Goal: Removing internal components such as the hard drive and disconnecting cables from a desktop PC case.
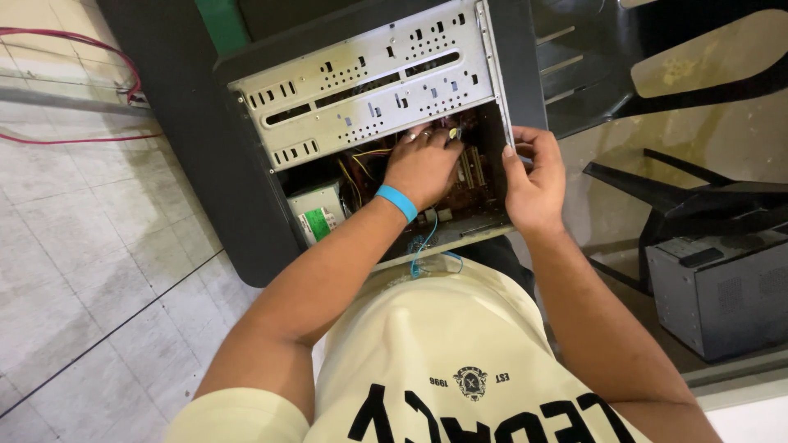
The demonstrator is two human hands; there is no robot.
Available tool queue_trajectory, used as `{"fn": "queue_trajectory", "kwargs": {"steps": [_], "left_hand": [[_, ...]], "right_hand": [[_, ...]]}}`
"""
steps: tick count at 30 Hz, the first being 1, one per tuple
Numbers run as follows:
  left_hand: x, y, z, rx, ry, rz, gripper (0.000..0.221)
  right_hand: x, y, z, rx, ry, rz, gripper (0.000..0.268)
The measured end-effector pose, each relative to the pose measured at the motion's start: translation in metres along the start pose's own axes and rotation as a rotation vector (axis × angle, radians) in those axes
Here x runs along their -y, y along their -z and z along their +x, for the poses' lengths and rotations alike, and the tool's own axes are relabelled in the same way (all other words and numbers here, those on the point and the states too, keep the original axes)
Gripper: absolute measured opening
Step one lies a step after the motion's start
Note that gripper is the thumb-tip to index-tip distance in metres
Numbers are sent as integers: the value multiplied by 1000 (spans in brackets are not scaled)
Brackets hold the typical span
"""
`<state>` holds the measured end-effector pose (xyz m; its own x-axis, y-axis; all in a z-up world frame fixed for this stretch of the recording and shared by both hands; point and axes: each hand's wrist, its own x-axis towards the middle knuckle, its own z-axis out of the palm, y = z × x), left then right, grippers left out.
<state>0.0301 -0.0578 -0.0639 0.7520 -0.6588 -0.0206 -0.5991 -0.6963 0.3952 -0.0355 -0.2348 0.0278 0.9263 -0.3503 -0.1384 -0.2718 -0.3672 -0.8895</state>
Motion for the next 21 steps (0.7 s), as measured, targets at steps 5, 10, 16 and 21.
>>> {"fn": "queue_trajectory", "kwargs": {"steps": [5,10,16,21], "left_hand": [[2,7,3,6,71,50,33],[-1,5,15,-48,83,104,44],[-16,26,41,73,206,3,46],[-18,24,43,73,195,5,45]], "right_hand": [[1,1,0,6,6,-4,19],[4,1,0,15,23,12,18],[1,0,1,0,38,17,18],[2,0,0,-2,20,21,19]]}}
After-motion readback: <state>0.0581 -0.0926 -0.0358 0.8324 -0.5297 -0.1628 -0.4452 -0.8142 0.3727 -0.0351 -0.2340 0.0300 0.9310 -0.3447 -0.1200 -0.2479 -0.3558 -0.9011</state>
